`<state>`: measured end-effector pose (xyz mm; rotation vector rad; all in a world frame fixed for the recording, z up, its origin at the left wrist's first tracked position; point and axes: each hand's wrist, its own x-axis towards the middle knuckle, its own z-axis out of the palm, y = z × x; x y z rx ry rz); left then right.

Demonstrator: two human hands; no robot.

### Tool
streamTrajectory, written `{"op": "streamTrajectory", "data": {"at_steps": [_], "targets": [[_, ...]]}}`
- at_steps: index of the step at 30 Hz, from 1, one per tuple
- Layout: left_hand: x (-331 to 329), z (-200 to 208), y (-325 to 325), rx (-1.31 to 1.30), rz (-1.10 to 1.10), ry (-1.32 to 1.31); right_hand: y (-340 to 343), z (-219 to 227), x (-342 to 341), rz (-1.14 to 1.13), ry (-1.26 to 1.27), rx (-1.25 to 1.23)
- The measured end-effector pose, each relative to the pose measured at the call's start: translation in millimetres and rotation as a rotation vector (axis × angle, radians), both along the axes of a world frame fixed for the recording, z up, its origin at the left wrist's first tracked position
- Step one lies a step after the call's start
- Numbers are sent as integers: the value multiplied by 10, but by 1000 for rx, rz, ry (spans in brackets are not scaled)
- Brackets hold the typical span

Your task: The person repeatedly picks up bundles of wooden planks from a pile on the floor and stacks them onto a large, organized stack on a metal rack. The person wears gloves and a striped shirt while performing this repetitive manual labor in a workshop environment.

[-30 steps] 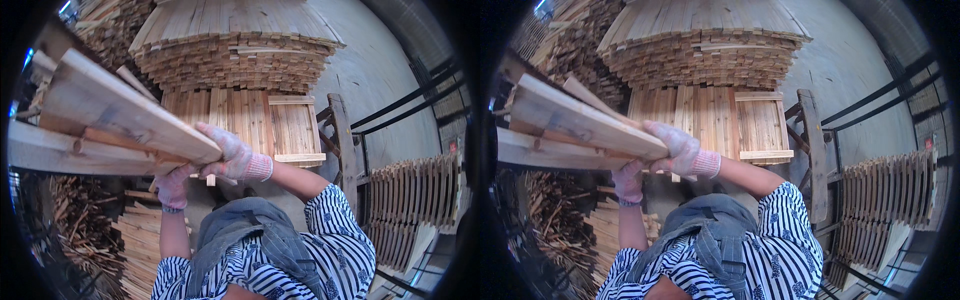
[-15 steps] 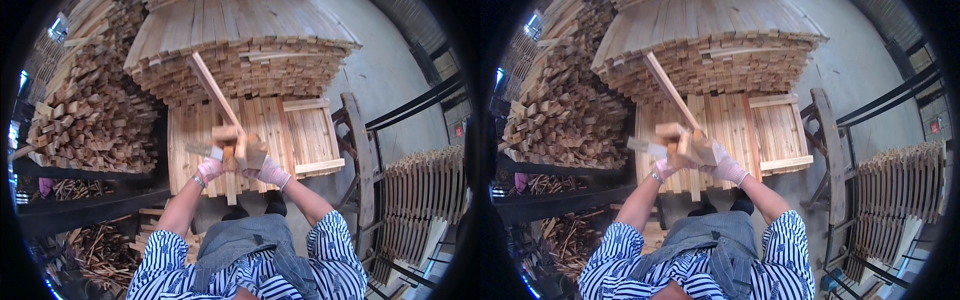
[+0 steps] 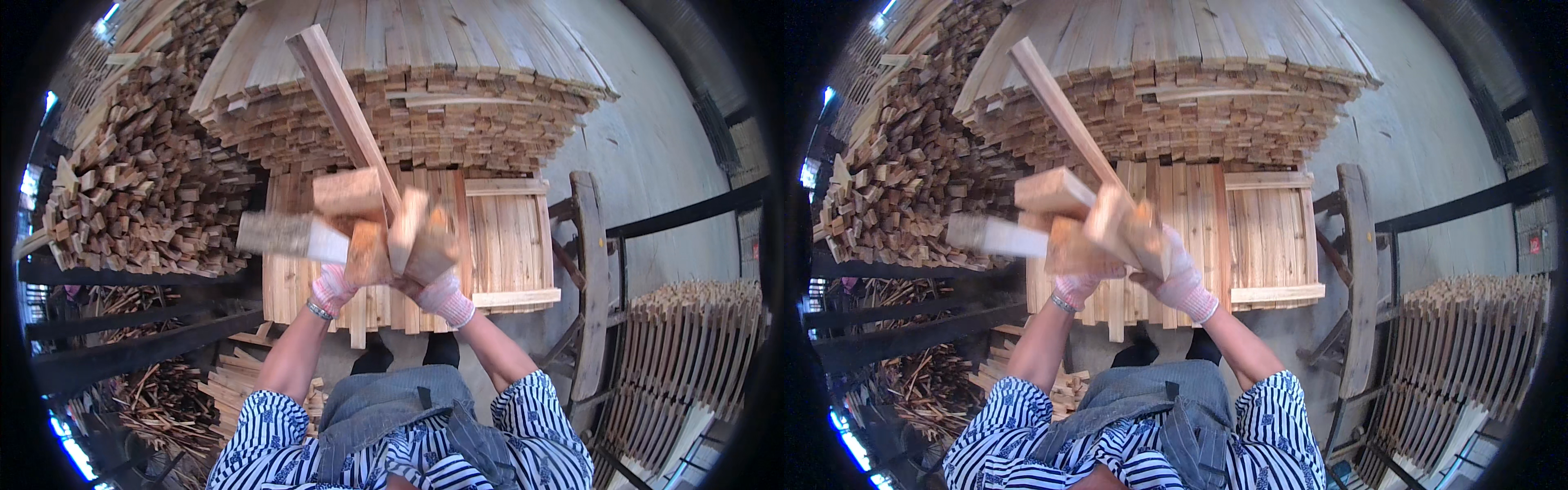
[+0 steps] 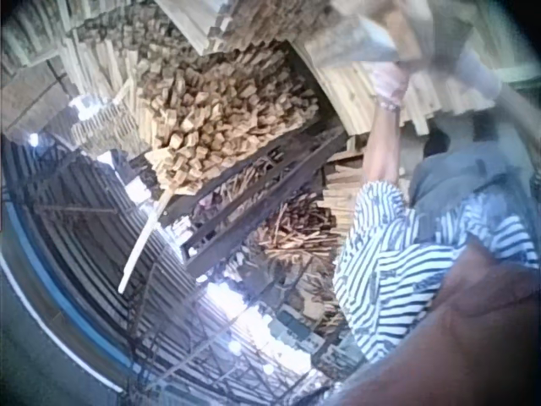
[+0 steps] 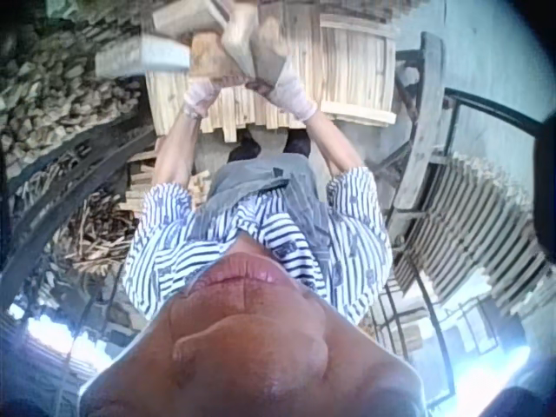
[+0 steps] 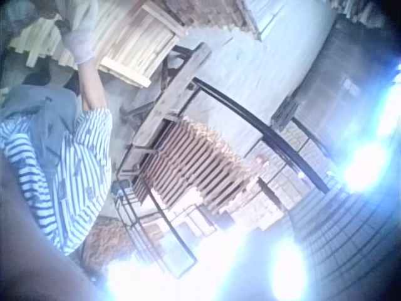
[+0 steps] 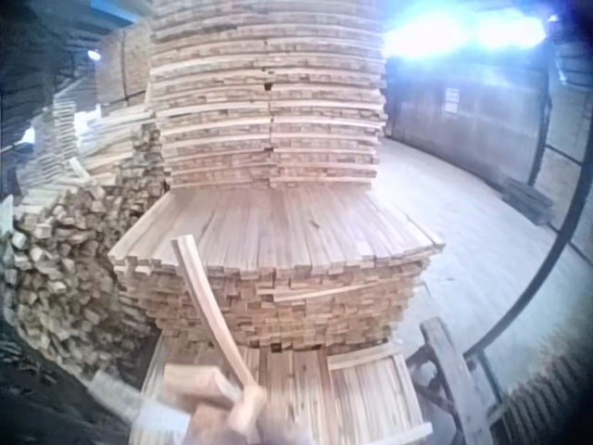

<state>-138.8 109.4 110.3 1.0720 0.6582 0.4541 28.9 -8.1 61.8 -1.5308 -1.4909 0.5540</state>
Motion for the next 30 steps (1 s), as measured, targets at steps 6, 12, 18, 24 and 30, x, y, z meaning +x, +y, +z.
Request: {"op": "streamTrajectory", "data": {"at_steps": [6,12,18,24,30], "targets": [[-29,61,90,-8,-132,74,-268,-196,262,32,87,-15],[12,-234,175,-105,-125,93,-300,-438,292,-66,147,-304],[166,-646,251,-190,-154,107,-88,-561,42,-170,118,-93],[211,-438,366,213,-272,250,59,-284,109,-82,134,-161],[441,146,160,-162,-123,73,-255,-356,204,-28,125,-151]]}}
